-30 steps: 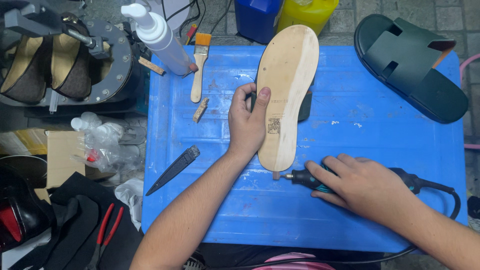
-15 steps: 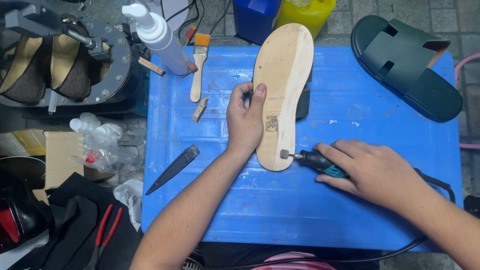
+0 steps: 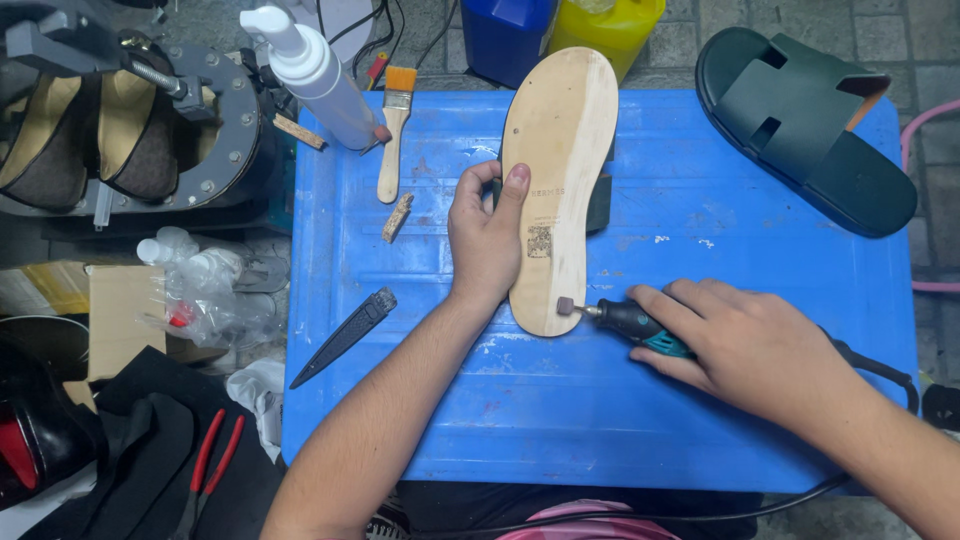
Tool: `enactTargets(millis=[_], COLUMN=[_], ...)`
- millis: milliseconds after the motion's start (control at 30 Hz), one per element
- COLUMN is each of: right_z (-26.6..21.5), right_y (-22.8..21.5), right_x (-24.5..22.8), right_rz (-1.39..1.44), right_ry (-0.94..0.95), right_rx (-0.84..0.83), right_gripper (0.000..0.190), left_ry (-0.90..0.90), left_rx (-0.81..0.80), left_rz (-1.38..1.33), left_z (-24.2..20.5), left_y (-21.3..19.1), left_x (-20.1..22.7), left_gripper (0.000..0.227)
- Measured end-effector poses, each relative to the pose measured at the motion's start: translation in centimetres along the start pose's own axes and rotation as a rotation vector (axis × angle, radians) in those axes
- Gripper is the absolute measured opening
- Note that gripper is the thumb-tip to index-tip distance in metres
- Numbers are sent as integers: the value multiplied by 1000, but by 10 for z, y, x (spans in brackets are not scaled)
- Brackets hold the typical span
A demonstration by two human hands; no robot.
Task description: The person uses a rotary tool to grind and smooth the surface of a wooden shoe sole. They hold the sole with one hand and operate the tool with the other, moving it across the surface to remove material and even out the texture.
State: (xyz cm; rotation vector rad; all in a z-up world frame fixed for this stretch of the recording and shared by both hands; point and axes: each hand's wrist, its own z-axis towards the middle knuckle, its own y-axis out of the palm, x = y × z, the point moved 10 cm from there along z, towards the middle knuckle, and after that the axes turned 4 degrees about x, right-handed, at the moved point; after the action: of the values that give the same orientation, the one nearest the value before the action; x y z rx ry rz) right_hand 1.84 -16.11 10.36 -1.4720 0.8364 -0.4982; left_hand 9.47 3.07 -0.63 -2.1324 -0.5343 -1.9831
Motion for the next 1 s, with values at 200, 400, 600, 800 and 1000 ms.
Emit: enactTargets(millis=[200, 400, 600, 800, 1000], right_z=[-3, -7, 3, -7, 3], right_y=[11, 5, 5, 20, -6], right_x=[-15, -21, -7, -29, 9], right_rz=[38, 103, -1, 92, 44], right_ry=[-87, -131, -26, -170, 44], right_rx=[24, 70, 45, -15, 33], right_gripper=[58, 57, 59, 58, 59], left_ry=[-50, 24, -16, -83, 48], left_rx=[-8, 19, -7, -21, -18], left_rz=[-3, 67, 0, -108, 30], left_z=[0, 1, 0, 3, 2], left_y=[0, -2, 1, 2, 1], left_x=[-3, 2, -1, -9, -1], left_gripper=[38, 39, 39, 39, 40])
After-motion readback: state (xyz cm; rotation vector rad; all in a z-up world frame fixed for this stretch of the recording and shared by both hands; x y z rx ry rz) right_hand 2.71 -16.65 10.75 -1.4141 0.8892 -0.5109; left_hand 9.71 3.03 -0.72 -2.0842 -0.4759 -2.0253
